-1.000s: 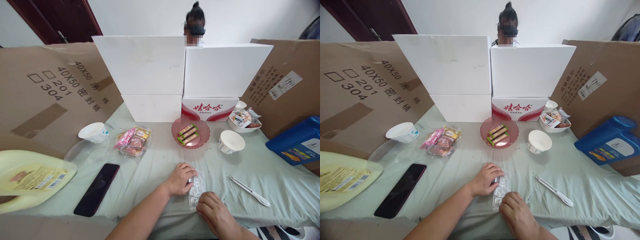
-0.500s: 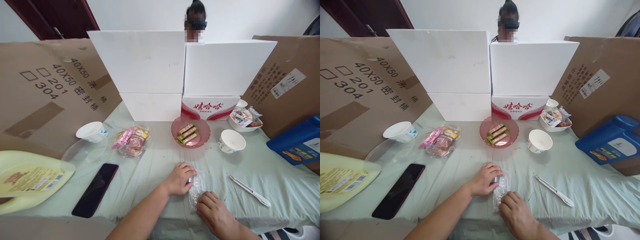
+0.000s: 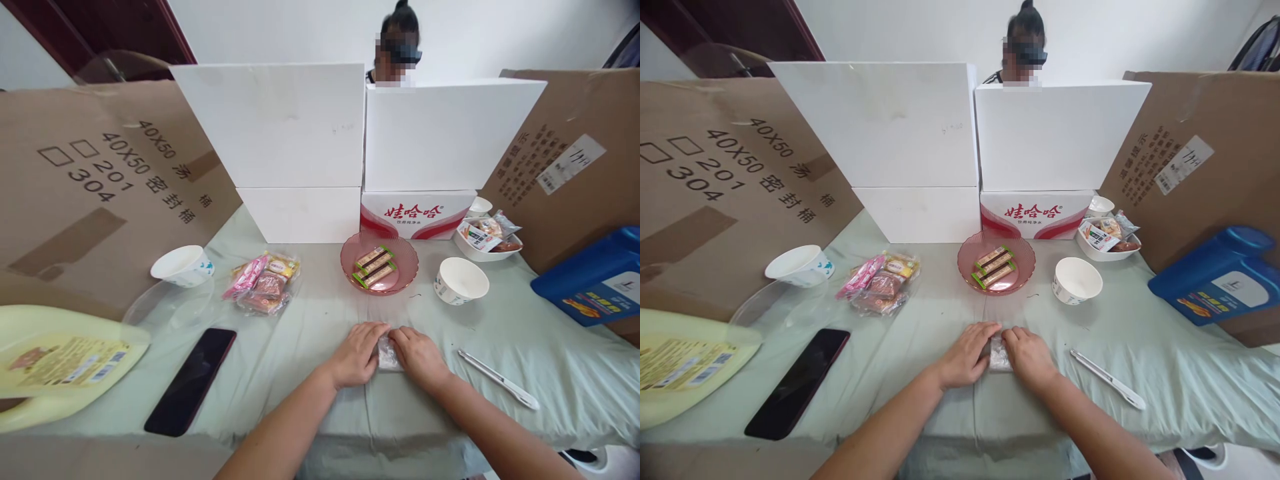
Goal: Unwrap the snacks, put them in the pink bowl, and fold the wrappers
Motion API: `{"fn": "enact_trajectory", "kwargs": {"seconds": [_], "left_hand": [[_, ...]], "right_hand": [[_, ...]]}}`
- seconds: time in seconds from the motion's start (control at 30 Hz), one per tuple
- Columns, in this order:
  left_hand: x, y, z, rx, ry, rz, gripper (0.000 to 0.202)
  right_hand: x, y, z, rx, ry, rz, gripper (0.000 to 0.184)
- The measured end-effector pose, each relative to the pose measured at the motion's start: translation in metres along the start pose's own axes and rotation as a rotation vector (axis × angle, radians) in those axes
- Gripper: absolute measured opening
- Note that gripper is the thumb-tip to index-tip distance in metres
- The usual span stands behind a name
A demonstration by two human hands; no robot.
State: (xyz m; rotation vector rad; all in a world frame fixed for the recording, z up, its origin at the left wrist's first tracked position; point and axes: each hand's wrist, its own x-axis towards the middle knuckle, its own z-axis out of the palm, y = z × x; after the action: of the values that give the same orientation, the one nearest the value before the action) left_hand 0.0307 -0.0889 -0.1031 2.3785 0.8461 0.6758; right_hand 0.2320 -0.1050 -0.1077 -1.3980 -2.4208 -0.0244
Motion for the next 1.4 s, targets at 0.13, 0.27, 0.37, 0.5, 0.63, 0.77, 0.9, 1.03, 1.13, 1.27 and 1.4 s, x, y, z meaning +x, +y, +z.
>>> {"fn": "enact_trajectory", "kwargs": {"seconds": [0.13, 0.27, 0.37, 0.5, 0.63, 0.77, 0.9, 1.03, 1.13, 1.27, 1.4], "left_hand": [[-0.001, -0.002, 0.001, -0.040, 0.042, -0.015, 0.051], [0.001, 0.001, 0.004, 0.032, 0.012, -0.073, 0.012], [0.004, 0.002, 0.007, 0.070, 0.017, -0.125, 0.019], [0.005, 0.002, 0.008, 0.059, 0.012, -0.150, 0.036], [0.005, 0.001, 0.007, 0.052, 0.018, -0.137, 0.039], [0.003, 0.001, 0.006, 0.039, 0.044, -0.145, 0.040], [0.000, -0.002, 0.006, 0.007, 0.109, -0.159, 0.030], [0.001, -0.003, 0.006, -0.008, 0.111, -0.153, 0.026], [0.002, -0.002, 0.006, -0.010, 0.103, -0.161, 0.025], [0.004, 0.000, 0.005, -0.014, 0.100, -0.178, 0.023], [0.004, -0.001, 0.004, -0.030, 0.106, -0.195, 0.023]], "right_hand": [[-0.001, -0.005, 0.008, -0.034, 0.013, 0.036, 0.019], [-0.002, -0.006, 0.010, -0.054, 0.026, 0.054, 0.019], [0.000, 0.006, 0.005, -0.079, 0.051, 0.104, 0.021], [0.000, 0.024, -0.012, -0.115, 0.117, 0.198, 0.019], [-0.010, 0.006, -0.019, 0.066, 0.063, -0.046, 0.019], [-0.024, -0.020, -0.013, 0.139, -0.039, -0.108, 0.026], [-0.032, -0.010, -0.021, 0.094, -0.183, -0.056, 0.023], [-0.017, 0.043, -0.063, 0.115, -0.033, 0.025, 0.028], [0.014, 0.097, -0.099, -0.041, 0.048, 0.327, 0.025], [0.060, 0.154, -0.105, -0.098, -0.183, 0.556, 0.015], [0.084, 0.177, -0.071, -0.056, -0.175, 0.572, 0.035]]}}
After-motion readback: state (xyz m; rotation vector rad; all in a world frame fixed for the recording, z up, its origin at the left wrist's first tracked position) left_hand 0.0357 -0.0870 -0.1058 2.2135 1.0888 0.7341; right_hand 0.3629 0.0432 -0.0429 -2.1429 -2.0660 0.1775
